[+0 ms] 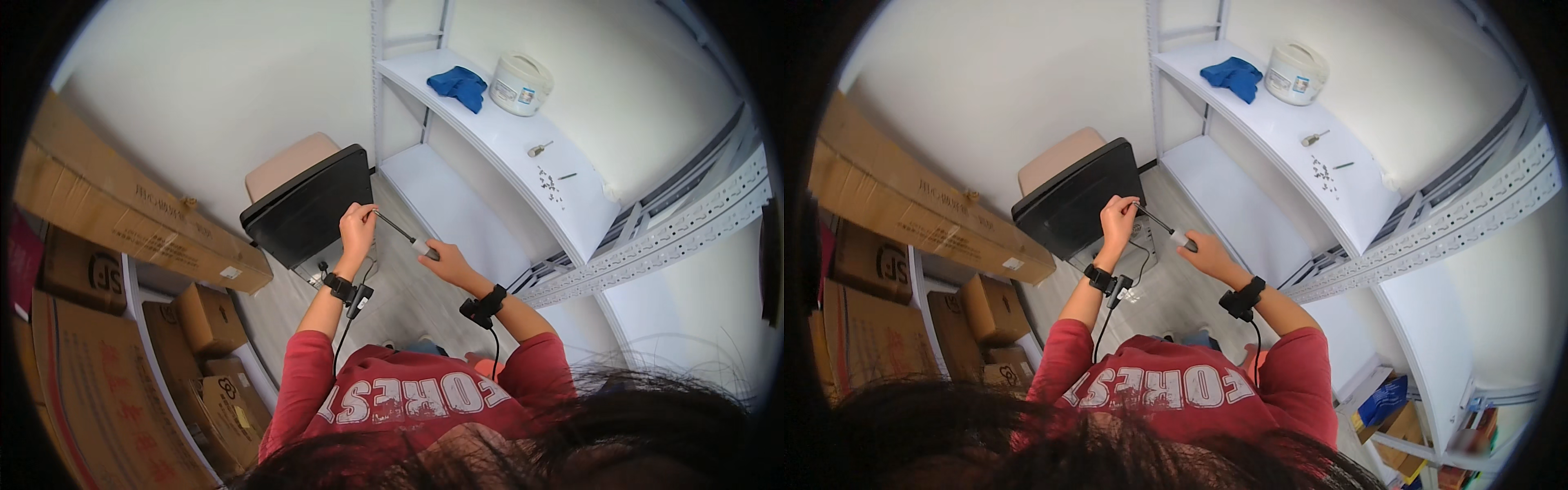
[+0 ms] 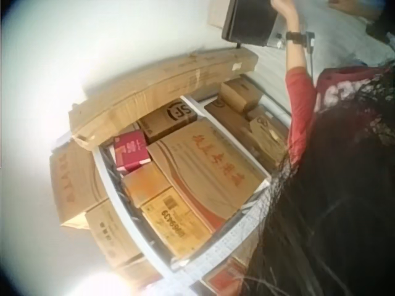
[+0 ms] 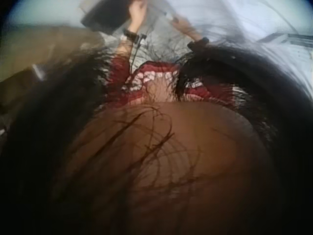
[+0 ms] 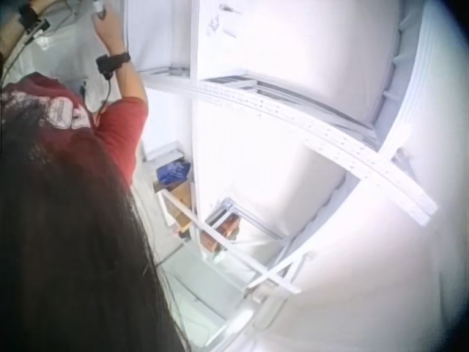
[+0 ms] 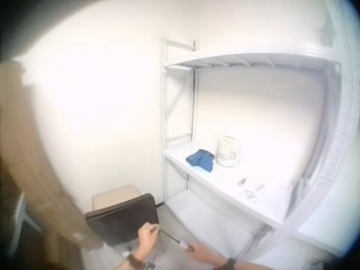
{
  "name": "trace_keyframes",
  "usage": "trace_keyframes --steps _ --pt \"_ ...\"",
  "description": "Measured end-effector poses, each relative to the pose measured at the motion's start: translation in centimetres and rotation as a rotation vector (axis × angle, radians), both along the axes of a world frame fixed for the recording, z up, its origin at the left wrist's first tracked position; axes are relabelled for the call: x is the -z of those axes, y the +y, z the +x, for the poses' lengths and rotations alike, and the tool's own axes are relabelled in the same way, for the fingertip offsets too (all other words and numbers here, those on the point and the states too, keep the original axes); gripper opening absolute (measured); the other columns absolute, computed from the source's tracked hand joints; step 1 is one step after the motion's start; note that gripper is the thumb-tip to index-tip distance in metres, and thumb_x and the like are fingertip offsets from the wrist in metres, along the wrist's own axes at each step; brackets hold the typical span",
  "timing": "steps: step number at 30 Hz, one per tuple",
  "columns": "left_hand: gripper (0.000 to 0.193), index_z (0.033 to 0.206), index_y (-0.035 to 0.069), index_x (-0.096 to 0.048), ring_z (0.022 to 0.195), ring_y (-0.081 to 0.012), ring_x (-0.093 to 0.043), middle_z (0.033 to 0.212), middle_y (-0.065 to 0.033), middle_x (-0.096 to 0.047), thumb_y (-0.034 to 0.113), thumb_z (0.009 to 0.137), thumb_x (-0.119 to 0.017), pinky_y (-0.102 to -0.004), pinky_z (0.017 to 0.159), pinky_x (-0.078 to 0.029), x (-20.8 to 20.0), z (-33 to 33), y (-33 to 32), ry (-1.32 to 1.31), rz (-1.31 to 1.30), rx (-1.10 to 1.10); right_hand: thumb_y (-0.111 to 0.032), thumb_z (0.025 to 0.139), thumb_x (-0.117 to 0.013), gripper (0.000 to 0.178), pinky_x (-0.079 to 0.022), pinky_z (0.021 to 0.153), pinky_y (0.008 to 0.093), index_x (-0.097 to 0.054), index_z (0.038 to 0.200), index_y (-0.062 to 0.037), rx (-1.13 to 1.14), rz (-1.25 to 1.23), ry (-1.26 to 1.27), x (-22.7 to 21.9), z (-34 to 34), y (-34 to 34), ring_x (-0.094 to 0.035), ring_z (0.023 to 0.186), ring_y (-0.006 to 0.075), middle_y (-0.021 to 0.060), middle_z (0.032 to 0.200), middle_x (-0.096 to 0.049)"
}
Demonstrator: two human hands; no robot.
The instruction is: The person wipes a black rectangular panel with a blue cloth, then places it onto a beige electronic device. They insert a white cable into the device and secure the panel using a screwdriver and screws.
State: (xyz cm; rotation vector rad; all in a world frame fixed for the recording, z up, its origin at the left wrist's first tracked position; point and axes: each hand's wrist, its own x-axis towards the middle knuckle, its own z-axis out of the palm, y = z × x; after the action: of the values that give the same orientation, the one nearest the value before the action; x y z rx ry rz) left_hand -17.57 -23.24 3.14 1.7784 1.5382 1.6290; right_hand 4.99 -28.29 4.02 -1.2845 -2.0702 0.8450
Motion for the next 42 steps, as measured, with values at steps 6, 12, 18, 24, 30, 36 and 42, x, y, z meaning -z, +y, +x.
trace_keyframes --steps 6,12,18,24,30,36,42 --pt "0.014 0.088 0.002 -0.07 0.055 -0.0195 -0.05 0.063 -0.009 -0.048 0.001 0.075 -0.065 -0.0308 0.053 -0.04 -0.7 -1.9 -2.5 0.065 0.079 -0.085 -0.03 0.082 -0.063 0.031 -0.041 0.057 0.0403 -0.057 0.087 0.0001 -0.057 -0.032 -0.045 -1.1 -1.6 -1.1 -0.055 0.063 0.0352 0.0183 0.069 -0.057" --pt "0.013 0.087 0.003 -0.07 0.056 -0.0219 -0.051 0.065 -0.0096 -0.049 0.003 0.075 -0.066 -0.0316 0.054 -0.041 -0.8 -1.9 -3.7 0.107 0.098 -0.108 -0.032 0.082 -0.063 0.032 -0.042 0.057 0.0395 -0.058 0.088 -0.0003 -0.051 -0.107 -0.02 -1.9 -1.5 -2.1 -0.056 0.063 0.0329 0.0173 0.068 -0.058" --pt "0.012 0.087 0.004 -0.069 0.061 -0.0241 -0.054 0.068 -0.0091 -0.051 0.004 0.076 -0.066 -0.0336 0.057 -0.043 -0.9 -1.6 -4.4 0.148 0.095 -0.141 -0.031 0.084 -0.063 0.032 -0.045 0.055 0.0329 -0.058 0.093 -0.0002 -0.097 -0.079 -0.064 -0.8 -0.9 -1.7 -0.057 0.057 0.0193 0.0109 0.066 -0.059" --pt "0.009 0.08 0.006 -0.067 0.069 -0.0259 -0.056 0.07 -0.0087 -0.05 0.005 0.072 -0.066 -0.037 0.06 -0.047 -0.8 -2.0 -4.7 0.491 0.162 -0.168 -0.033 0.081 -0.064 0.036 -0.045 0.062 0.0419 -0.062 0.093 0.0005 -0.112 -0.118 -0.127 -1.9 -0.5 -1.8 -0.06 0.07 0.0357 0.02 0.075 -0.062" --pt "0.007 0.077 0.006 -0.066 0.071 -0.0275 -0.058 0.069 -0.009 -0.052 0.006 0.071 -0.064 -0.0382 0.061 -0.049 1.0 -3.3 -5.1 0.699 0.089 -0.137 -0.032 0.081 -0.064 0.035 -0.046 0.065 0.0432 -0.062 0.093 0.001 -0.158 -0.2 -0.26 -3.0 -1.0 -1.3 -0.061 0.074 0.037 0.021 0.078 -0.063" --pt "0.011 0.081 0.006 -0.068 0.073 -0.0313 -0.062 0.074 -0.0111 -0.061 0.01 0.072 -0.065 -0.04 0.064 -0.05 2.0 -4.0 -6.1 0.61 -0.086 -0.114 -0.03 0.081 -0.065 0.034 -0.047 0.066 0.0446 -0.061 0.095 0.0006 -0.224 -0.097 -0.368 -3.0 -1.6 -1.2 -0.061 0.076 0.0389 0.021 0.08 -0.064" --pt "0.011 0.081 0.006 -0.068 0.075 -0.0321 -0.062 0.076 -0.0128 -0.063 0.011 0.071 -0.065 -0.0414 0.066 -0.051 3.4 -4.8 -6.6 0.532 -0.119 -0.121 -0.028 0.081 -0.066 0.03 -0.048 0.066 0.0456 -0.062 0.095 -0.0018 -0.237 0.102 -0.46 -3.5 -2.3 -1.5 -0.062 0.074 0.0378 0.0194 0.078 -0.064"
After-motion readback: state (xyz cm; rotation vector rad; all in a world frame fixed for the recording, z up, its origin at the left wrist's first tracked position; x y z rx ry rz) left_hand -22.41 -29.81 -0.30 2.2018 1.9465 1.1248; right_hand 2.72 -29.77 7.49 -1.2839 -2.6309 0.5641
